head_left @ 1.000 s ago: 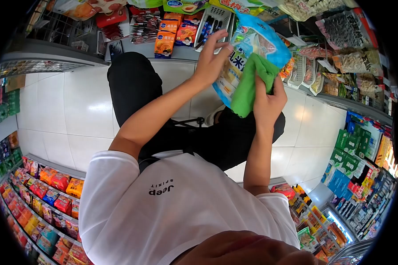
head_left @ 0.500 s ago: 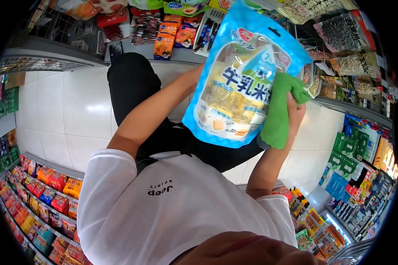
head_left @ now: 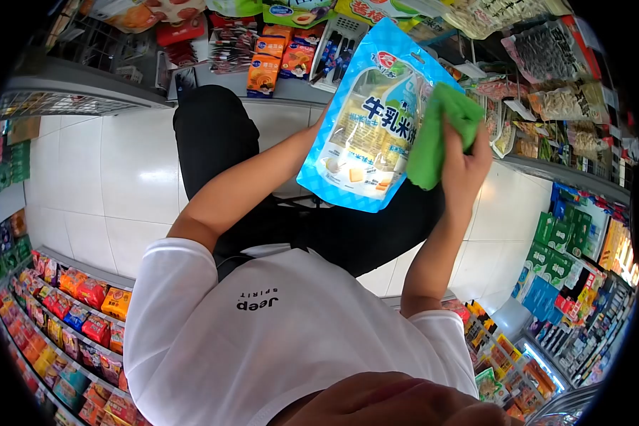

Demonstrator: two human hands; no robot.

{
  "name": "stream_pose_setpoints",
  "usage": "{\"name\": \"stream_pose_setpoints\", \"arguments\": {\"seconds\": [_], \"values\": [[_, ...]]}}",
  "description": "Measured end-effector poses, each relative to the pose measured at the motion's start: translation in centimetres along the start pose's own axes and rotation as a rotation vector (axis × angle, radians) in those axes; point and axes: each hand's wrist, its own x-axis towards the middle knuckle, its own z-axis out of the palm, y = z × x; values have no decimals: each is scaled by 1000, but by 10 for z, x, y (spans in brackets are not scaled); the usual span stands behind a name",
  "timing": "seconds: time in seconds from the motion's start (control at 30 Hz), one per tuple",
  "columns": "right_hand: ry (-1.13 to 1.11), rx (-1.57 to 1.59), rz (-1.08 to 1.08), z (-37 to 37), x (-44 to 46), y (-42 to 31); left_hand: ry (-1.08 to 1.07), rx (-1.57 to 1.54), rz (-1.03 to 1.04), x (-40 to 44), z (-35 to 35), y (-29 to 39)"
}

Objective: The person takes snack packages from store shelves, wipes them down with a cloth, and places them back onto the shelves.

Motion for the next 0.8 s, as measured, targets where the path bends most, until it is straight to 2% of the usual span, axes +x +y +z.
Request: {"name": "stream_pose_setpoints", "arguments": {"seconds": [0.1, 0.3, 0.53, 0.63, 0.8], "values": [[-184, -243, -449, 19, 3, -16, -6, -2, 1, 4, -1, 2], [-169, -406, -485, 35, 36, -24, -16, 4, -4, 3, -1, 6], [3, -456, -687, 54, 68, -20, -15, 10, -13, -1, 0, 6], [-52, -467, -751, 58, 69, -33, -19, 10, -17, -2, 1, 7], [132, -465, -741, 55, 92, -9, -24, 3, -22, -3, 0, 7]]}}
